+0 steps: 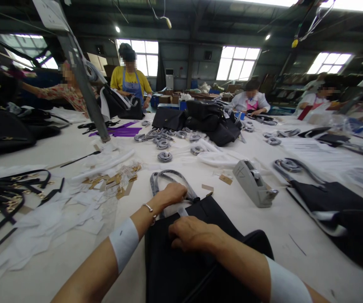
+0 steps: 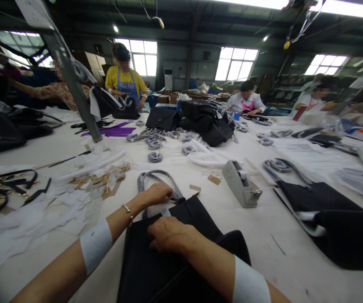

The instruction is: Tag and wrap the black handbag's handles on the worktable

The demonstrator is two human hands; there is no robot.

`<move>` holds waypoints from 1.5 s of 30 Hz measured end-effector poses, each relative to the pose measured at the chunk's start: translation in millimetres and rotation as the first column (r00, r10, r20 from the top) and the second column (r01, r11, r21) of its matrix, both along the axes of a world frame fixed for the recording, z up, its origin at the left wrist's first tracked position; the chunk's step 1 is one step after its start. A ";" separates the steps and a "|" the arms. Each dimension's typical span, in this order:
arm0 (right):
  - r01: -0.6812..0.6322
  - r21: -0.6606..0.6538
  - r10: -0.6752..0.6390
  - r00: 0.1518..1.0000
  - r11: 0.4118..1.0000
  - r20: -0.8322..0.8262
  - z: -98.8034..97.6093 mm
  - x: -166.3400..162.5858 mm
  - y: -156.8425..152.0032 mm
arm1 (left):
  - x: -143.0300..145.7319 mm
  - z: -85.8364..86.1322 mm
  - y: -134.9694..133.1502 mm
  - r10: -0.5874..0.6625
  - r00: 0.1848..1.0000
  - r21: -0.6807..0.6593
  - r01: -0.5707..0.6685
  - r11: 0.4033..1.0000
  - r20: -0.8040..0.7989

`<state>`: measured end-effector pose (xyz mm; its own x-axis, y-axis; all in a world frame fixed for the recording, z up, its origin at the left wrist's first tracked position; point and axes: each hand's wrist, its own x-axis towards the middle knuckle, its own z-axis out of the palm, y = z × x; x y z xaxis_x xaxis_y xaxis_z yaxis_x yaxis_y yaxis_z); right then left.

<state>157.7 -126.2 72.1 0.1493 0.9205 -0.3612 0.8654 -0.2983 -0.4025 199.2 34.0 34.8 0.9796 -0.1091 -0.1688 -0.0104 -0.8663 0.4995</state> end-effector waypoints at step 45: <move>0.009 0.007 -0.009 1.000 1.000 -0.012 -4.2 0.7 1.8 | -9.2 -13.9 -33.1 0.162 0.984 -0.202 -0.174 0.964 -0.076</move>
<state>158.4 -124.4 67.9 0.1530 0.9216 -0.3566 0.8577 -0.3031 -0.4154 190.0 0.9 20.9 0.9760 0.0180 -0.2171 0.1610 -0.7305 0.6636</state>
